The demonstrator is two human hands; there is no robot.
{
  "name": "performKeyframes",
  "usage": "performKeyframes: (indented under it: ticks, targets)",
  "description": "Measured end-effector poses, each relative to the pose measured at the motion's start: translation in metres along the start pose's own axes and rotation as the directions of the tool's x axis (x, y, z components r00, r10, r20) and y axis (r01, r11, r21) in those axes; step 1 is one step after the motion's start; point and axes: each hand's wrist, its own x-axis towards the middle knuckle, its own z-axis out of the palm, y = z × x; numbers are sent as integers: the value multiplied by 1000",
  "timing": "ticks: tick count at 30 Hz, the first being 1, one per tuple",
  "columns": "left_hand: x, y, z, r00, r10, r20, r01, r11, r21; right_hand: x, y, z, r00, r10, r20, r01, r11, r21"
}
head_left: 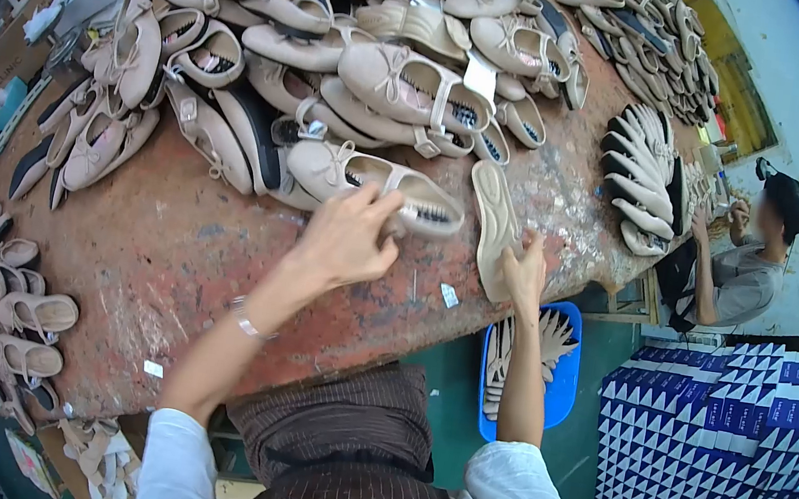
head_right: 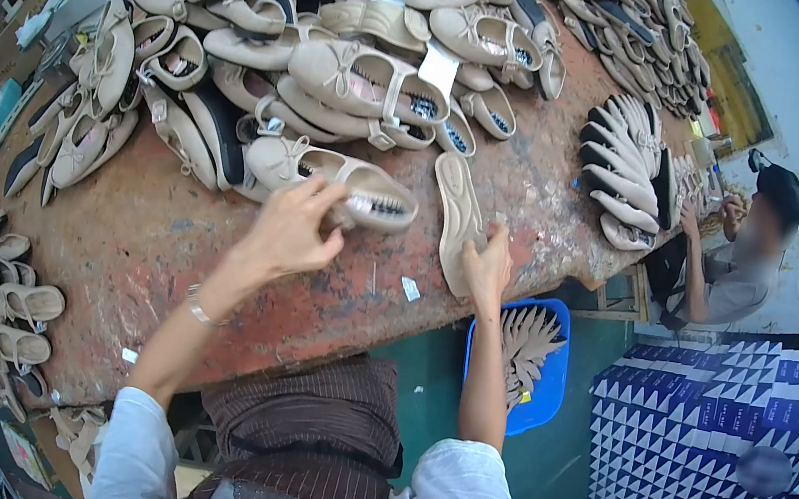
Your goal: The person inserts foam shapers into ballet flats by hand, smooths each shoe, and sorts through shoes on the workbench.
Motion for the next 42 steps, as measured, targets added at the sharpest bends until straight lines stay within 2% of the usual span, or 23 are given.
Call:
performKeyframes:
  ticks: [2, 3, 4, 7, 8, 9, 11, 12, 13, 15, 16, 19, 20, 21, 23, 25, 27, 29, 34, 42]
  targets:
    - [-38, 14, -45, 997, 69, 24, -68, 997, -43, -2, -24, 1, 986, -123, -111, 111, 988, -111]
    - [-60, 18, -68, 985, 0, 174, 0, 1000, 2, 2, -36, 3, 968, -194, -158, 168, 972, -163]
    - [-83, 16, -86, 945, -84, 315, 69, 996, 58, 5, -44, 7, 968, -214, -131, 196, 971, -136]
    - [-164, -6, -98, 920, -172, 351, 140, 984, 115, 9, -60, 15, 964, -266, 14, 264, 951, -160]
    - [-193, -13, -94, 907, -252, 338, 202, 963, 176, 5, -66, 16, 972, -236, 16, 237, 968, -79]
    - [-216, -17, -92, 942, -223, 252, 169, 961, 221, 2, -69, 14, 978, -207, 25, 207, 978, 1]
    - [-254, -25, -89, 987, -133, 90, 95, 936, 338, 1, -69, 13, 967, -252, 36, 253, 967, -26]
    - [-272, -21, -83, 973, -226, -39, 227, 922, 313, 3, -58, 18, 959, -281, 29, 283, 950, -134]
    - [-287, -14, -75, 921, -333, -202, 379, 887, 265, 3, -49, 22, 951, -308, 19, 303, 920, -248]
    - [-305, -2, -55, 720, -487, -494, 605, 789, 104, 1, -49, 18, 955, -268, 130, 297, 888, -351]
    - [-310, 1, -48, 637, -501, -586, 685, 716, 132, 3, -45, 21, 952, -278, 130, 306, 887, -346]
    - [-316, 5, -30, 288, -790, -541, 849, 472, -238, 7, -60, 6, 958, -203, 201, 259, 913, -314]
    - [-314, 4, -27, 254, -803, -539, 820, 475, -320, 2, -68, 3, 957, -240, 162, 269, 944, -193]
    - [-311, 1, -25, 264, -787, -557, 802, 501, -327, -6, -85, -2, 918, -362, 162, 371, 928, -32]
    - [-303, -7, -23, 287, -752, -594, 761, 556, -336, -35, -127, -12, 810, -578, 104, 533, 798, 282]
    - [-295, -16, -26, 265, -765, -587, 732, 556, -394, -76, -175, -15, 547, -826, 135, 769, 560, 310]
    - [-288, -22, -32, 266, -774, -575, 724, 554, -410, -108, -207, -8, 226, -967, 120, 926, 251, 281]
    - [-288, -25, -34, 262, -800, -539, 732, 529, -429, -133, -219, 10, 182, -964, 194, 923, 236, 305]
    - [-296, -32, -30, 285, -796, -533, 673, 563, -480, -163, -240, 52, 126, -977, 171, 832, 198, 519]
    - [-306, -41, -31, 298, -827, -476, 653, 540, -530, -176, -262, 79, 133, -972, 193, 718, 229, 657]
